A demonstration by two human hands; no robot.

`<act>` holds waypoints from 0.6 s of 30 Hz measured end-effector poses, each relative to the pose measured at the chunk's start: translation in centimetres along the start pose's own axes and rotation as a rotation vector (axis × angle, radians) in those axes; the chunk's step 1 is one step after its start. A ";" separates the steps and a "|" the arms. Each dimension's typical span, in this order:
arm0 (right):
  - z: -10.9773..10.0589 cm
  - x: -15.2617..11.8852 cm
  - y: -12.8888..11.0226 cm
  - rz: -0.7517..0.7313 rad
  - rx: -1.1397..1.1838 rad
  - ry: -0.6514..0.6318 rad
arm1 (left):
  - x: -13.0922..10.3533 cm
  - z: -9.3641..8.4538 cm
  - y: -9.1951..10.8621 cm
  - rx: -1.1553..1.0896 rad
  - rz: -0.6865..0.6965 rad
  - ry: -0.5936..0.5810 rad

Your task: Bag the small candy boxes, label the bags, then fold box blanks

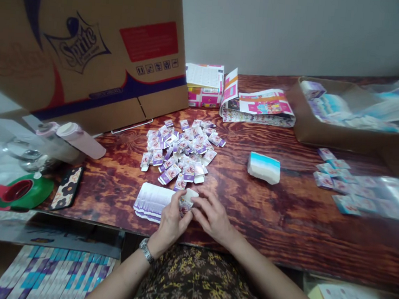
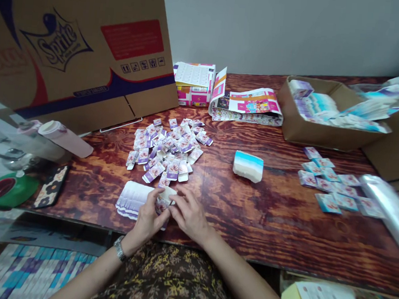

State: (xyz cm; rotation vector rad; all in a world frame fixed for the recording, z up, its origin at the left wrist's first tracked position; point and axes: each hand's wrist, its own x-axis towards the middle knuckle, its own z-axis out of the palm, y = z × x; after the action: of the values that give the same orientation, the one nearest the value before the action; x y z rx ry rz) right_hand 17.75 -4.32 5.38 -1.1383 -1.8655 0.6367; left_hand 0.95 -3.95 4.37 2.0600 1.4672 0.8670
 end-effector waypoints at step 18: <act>0.1 1.3 -2.0 0.208 0.114 0.020 | -0.5 0.9 0.3 0.106 0.111 -0.097</act>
State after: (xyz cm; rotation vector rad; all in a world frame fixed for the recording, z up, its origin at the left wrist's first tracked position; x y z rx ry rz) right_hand 16.40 -4.09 7.34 -1.2680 -1.6844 0.8341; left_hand 1.65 -4.52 3.82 2.2469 1.3857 0.7337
